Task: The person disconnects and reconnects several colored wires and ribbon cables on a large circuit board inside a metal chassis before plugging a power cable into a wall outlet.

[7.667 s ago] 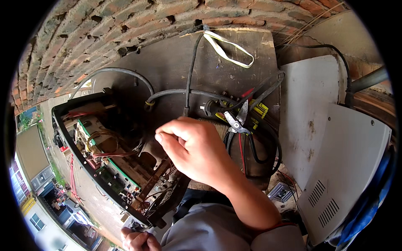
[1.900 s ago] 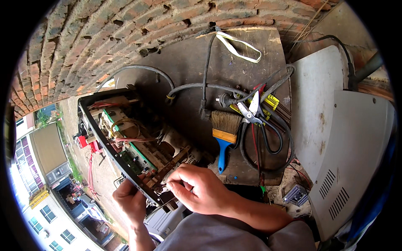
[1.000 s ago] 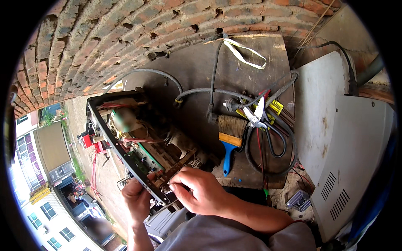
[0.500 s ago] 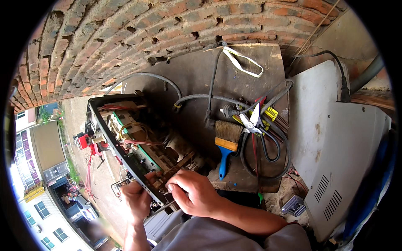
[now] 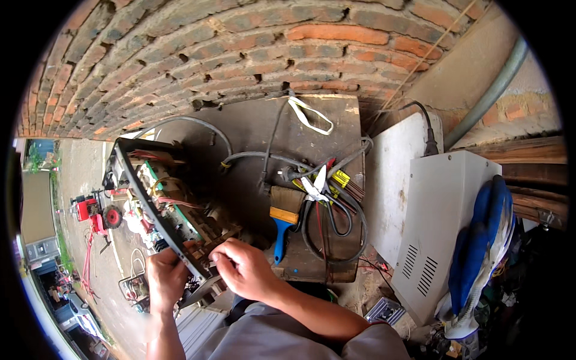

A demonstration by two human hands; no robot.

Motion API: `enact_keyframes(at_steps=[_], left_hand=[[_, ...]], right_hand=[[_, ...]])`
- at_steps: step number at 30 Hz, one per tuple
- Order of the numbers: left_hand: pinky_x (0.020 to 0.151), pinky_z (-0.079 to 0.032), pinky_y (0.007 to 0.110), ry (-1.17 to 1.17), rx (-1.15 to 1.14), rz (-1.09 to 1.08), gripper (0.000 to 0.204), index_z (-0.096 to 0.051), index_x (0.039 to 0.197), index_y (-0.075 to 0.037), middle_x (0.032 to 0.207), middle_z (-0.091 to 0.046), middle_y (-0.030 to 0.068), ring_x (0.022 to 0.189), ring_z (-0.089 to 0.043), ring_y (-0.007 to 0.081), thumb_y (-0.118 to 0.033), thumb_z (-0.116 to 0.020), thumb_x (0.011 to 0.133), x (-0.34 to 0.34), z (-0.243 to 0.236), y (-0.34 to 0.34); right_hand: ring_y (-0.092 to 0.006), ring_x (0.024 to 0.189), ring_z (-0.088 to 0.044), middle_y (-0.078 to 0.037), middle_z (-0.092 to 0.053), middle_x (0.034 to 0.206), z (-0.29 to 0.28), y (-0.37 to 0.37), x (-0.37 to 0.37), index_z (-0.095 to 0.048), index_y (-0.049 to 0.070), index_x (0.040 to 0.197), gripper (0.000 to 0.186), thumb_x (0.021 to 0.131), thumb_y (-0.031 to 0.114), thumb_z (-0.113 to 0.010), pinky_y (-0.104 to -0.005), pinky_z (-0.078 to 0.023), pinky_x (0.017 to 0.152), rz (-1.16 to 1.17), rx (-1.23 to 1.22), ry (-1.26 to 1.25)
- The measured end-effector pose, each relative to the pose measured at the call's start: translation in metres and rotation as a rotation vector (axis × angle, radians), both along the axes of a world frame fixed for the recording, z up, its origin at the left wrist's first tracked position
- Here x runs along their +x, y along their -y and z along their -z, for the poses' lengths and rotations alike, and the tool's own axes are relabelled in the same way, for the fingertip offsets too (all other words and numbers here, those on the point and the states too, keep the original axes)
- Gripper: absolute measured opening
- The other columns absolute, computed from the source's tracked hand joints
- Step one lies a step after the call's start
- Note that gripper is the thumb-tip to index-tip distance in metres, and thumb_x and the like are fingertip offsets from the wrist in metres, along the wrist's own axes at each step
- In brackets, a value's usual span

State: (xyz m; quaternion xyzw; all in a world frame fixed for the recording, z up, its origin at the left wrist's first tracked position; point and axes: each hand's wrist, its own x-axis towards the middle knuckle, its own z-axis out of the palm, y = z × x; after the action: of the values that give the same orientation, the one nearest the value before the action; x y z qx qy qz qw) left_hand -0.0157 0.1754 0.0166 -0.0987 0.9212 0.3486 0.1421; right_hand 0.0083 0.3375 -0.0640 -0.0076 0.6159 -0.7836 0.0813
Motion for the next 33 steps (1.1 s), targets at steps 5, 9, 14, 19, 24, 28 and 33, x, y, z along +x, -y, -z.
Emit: enact_keyframes(at_steps=[5,9,14,19,24,28,33], left_hand=[[0.055,-0.048,0.033,-0.328,-0.082,0.186,0.016,-0.069,0.097,0.001,0.067,-0.063,0.0157,0.056,-0.061,0.0246,-0.001,-0.068,0.081,0.012,-0.025,0.005],[0.058,-0.048,0.031,-0.452,0.024,0.338,0.018,-0.070,0.095,0.001,0.069,-0.063,0.0116,0.061,-0.061,0.0225,0.000,-0.071,0.077,0.047,-0.044,0.047],[0.053,-0.048,0.031,-0.418,0.141,0.387,0.017,-0.071,0.092,0.000,0.065,-0.062,0.0085,0.057,-0.060,0.0212,-0.003,-0.074,0.076,0.082,-0.034,0.099],[0.054,-0.048,0.032,-0.326,0.253,0.350,0.015,-0.071,0.091,0.000,0.067,-0.064,0.0096,0.057,-0.060,0.0217,-0.004,-0.073,0.077,0.092,-0.006,0.146],[0.054,-0.049,0.033,-0.274,0.393,0.481,0.014,-0.072,0.091,-0.001,0.071,-0.067,0.0103,0.058,-0.061,0.0224,-0.008,-0.073,0.079,0.082,0.014,0.177],[0.057,-0.051,0.034,-0.262,0.476,0.563,0.015,-0.072,0.093,-0.001,0.073,-0.067,0.0124,0.060,-0.062,0.0248,-0.009,-0.072,0.081,0.078,0.028,0.196],[0.058,-0.052,0.035,-0.235,0.488,0.675,0.015,-0.072,0.095,-0.005,0.074,-0.066,0.0093,0.063,-0.062,0.0248,-0.014,-0.069,0.083,0.075,0.038,0.215]], right_hand=[[-0.0036,0.063,-0.048,0.001,-0.058,0.074,0.003,0.001,0.007,-0.062,0.000,0.096,0.011,0.094,0.011,-0.062,-0.0197,-0.039,0.055,0.032,-0.090,0.085],[-0.0042,0.060,-0.045,-0.001,-0.060,0.080,-0.006,0.003,0.007,-0.066,-0.002,0.081,0.038,0.101,0.026,-0.049,-0.0205,-0.035,0.055,0.205,0.035,-0.084],[-0.0026,0.055,-0.043,-0.003,-0.062,0.070,-0.022,0.008,0.016,-0.056,-0.001,0.123,0.031,0.101,0.019,-0.047,-0.0191,-0.035,0.052,0.418,0.144,0.037],[-0.0036,0.055,-0.040,-0.006,-0.059,0.070,-0.046,0.040,0.032,-0.053,-0.005,0.121,0.031,0.101,0.018,-0.045,-0.0191,-0.033,0.052,0.611,0.138,-0.123],[-0.0077,0.057,-0.044,-0.009,-0.057,0.068,-0.069,0.075,0.041,-0.056,-0.004,0.097,0.031,0.102,0.023,-0.044,-0.0211,-0.035,0.054,0.671,0.148,-0.332],[-0.0075,0.057,-0.046,-0.006,-0.057,0.067,-0.064,0.102,0.034,-0.057,-0.002,0.081,0.035,0.102,0.024,-0.045,-0.0210,-0.036,0.054,0.674,0.226,-0.314],[-0.0062,0.055,-0.049,-0.003,-0.058,0.065,-0.061,0.119,0.029,-0.059,-0.002,0.075,0.036,0.101,0.022,-0.048,-0.0210,-0.037,0.051,0.788,0.435,-0.271]])
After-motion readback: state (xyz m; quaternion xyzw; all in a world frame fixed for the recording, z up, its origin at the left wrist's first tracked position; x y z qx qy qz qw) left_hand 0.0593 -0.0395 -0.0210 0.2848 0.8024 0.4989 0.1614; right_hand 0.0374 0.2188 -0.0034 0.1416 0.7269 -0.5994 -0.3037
